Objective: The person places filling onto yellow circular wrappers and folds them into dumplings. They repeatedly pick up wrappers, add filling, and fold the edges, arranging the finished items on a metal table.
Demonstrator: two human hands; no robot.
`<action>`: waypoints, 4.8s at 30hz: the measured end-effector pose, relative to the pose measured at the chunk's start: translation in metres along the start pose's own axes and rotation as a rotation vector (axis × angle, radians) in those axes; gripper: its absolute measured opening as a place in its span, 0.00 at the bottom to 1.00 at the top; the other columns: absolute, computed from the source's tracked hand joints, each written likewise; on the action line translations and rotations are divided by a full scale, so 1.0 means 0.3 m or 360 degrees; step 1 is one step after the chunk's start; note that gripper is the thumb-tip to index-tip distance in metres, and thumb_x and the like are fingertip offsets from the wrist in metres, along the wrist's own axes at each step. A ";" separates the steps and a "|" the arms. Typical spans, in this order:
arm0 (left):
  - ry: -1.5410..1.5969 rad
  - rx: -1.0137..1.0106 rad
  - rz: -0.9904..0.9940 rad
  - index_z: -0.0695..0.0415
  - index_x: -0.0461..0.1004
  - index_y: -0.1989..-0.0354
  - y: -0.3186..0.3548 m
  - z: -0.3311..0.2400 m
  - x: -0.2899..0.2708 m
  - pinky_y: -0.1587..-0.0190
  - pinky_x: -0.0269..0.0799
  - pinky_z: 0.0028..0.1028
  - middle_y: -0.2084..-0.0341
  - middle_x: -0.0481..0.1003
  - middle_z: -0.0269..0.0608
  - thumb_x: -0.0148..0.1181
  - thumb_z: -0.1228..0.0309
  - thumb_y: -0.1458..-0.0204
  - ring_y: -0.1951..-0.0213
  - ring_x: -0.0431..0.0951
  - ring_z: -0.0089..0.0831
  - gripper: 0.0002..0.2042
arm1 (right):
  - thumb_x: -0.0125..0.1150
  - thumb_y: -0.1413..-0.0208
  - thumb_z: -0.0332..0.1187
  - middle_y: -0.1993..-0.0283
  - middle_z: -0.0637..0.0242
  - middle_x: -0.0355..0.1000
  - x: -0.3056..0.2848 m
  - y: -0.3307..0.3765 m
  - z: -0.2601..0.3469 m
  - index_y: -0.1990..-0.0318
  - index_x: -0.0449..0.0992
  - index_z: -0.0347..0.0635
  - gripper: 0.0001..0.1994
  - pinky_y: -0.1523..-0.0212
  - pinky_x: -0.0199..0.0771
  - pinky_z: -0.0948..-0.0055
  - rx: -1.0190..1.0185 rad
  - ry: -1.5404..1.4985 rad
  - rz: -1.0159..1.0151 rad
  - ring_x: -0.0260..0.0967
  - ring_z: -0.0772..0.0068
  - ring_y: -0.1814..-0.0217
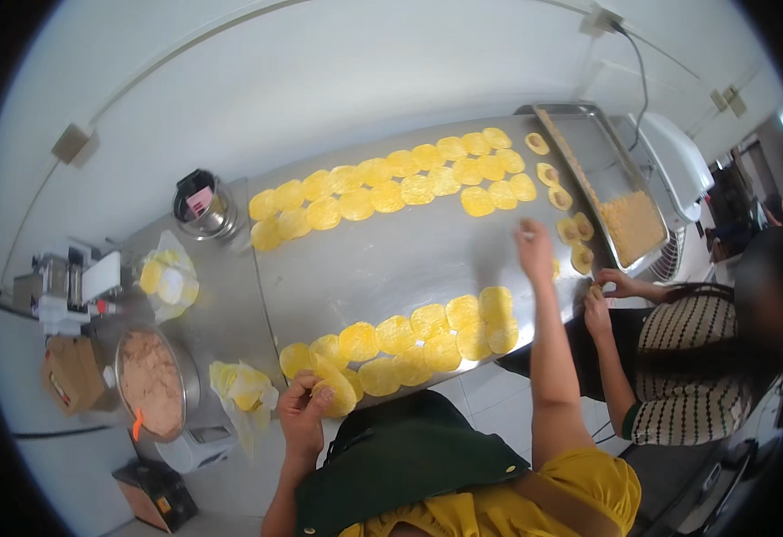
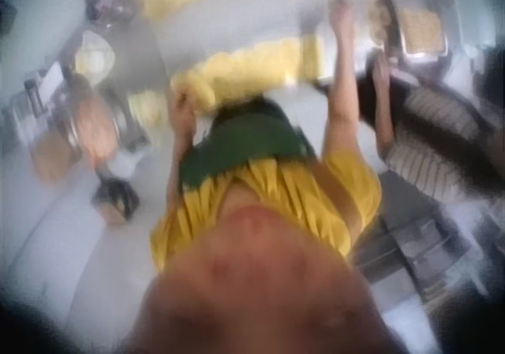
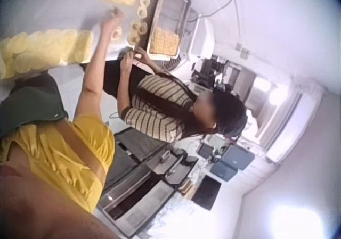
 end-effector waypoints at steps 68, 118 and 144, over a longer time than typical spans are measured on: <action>0.0092 0.0583 -0.0619 0.62 0.71 0.63 0.350 -0.521 -1.239 0.51 0.67 0.29 0.62 0.70 0.39 0.58 0.74 0.51 0.58 0.72 0.29 0.08 | 0.58 0.47 0.54 0.75 0.58 0.73 1.527 0.278 1.469 0.66 0.70 0.34 0.25 0.82 0.70 0.73 0.0964 -0.1296 0.1020 0.70 0.70 0.82; 0.0045 0.0978 -0.1161 0.63 0.73 0.64 0.734 -0.412 -0.619 0.55 0.62 0.23 0.65 0.68 0.35 0.59 0.73 0.49 0.60 0.69 0.24 0.07 | 0.53 0.43 0.56 0.77 0.64 0.71 0.895 0.964 1.233 0.75 0.64 0.47 0.22 0.82 0.67 0.79 0.0783 -0.1511 0.2098 0.68 0.74 0.82; 0.0012 0.0847 -0.1580 0.63 0.72 0.67 0.905 -0.293 -0.483 0.56 0.62 0.22 0.67 0.67 0.35 0.59 0.73 0.50 0.63 0.67 0.23 0.06 | 0.49 0.48 0.65 0.80 0.61 0.72 1.079 0.865 1.318 0.81 0.67 0.43 0.31 0.84 0.59 0.79 0.0499 -0.0823 0.2414 0.67 0.73 0.84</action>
Point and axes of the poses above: each hand's wrist, its own y-axis away from the middle knuckle, its own x-axis out of the palm, z = x × y, the point moved 9 cm from there along -y, towards the middle knuckle
